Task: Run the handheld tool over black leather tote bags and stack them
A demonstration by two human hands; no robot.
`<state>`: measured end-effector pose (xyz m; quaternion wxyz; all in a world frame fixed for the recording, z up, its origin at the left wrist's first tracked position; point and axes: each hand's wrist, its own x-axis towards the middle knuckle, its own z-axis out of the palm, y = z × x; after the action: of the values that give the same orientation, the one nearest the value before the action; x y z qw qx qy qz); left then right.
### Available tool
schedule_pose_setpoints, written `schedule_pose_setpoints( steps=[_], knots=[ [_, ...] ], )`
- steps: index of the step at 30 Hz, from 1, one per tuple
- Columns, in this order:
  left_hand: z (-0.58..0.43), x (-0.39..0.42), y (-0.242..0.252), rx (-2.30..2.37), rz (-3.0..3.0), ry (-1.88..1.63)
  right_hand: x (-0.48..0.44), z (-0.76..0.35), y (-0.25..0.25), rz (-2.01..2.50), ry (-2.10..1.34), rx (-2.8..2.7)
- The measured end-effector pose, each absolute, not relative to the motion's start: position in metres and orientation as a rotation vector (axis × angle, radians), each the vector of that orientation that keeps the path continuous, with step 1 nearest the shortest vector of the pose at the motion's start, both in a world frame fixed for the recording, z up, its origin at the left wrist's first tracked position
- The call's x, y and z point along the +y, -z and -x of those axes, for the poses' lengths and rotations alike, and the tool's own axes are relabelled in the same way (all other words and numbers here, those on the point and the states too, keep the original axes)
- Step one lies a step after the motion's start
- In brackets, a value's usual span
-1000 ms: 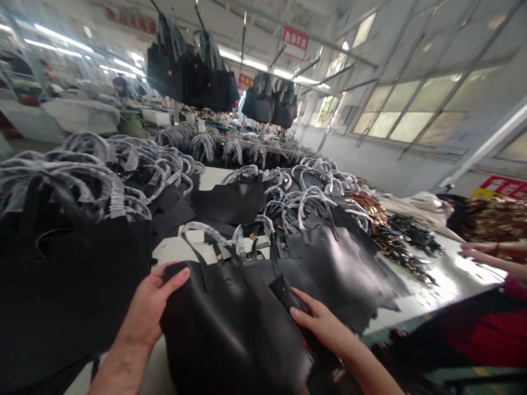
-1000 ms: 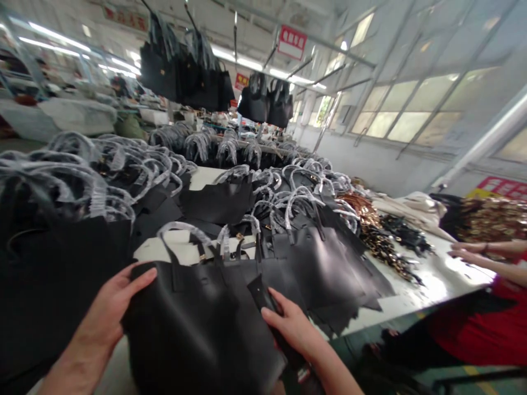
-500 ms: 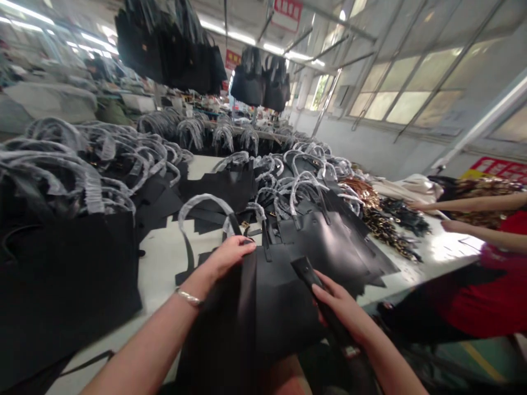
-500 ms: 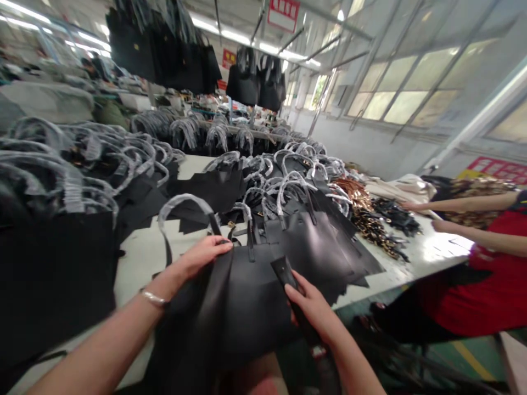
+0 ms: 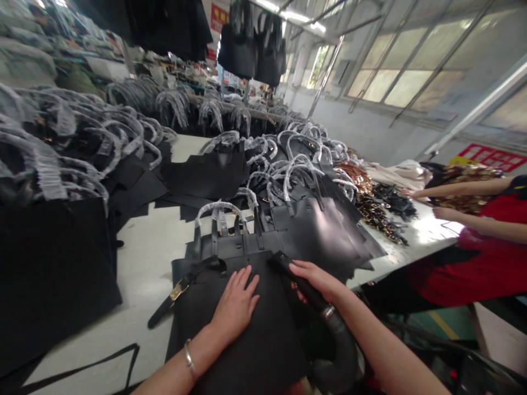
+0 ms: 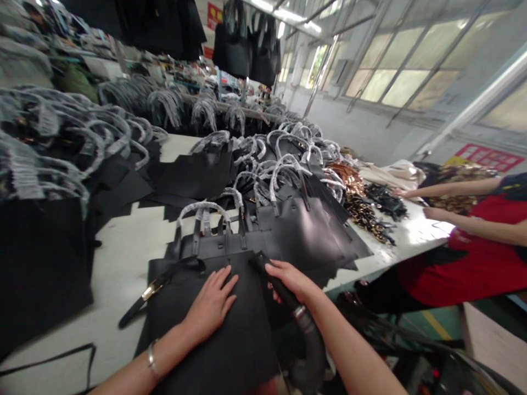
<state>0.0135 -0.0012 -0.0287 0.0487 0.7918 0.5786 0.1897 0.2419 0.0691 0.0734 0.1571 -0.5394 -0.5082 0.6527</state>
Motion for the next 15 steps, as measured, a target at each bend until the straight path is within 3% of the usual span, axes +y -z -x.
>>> schedule_pose_setpoints(
  steps=[9, 15],
  knots=[
    [-0.003, -0.002, 0.017, 1.73, -2.494, -0.507, 0.093, -0.209, -0.092, 1.49, -1.57, -1.598],
    [-0.015, -0.024, 0.01, 1.914, -2.427, -0.285, 0.05, -0.217, -0.098, 1.519, -1.928, -1.681]
  ],
)
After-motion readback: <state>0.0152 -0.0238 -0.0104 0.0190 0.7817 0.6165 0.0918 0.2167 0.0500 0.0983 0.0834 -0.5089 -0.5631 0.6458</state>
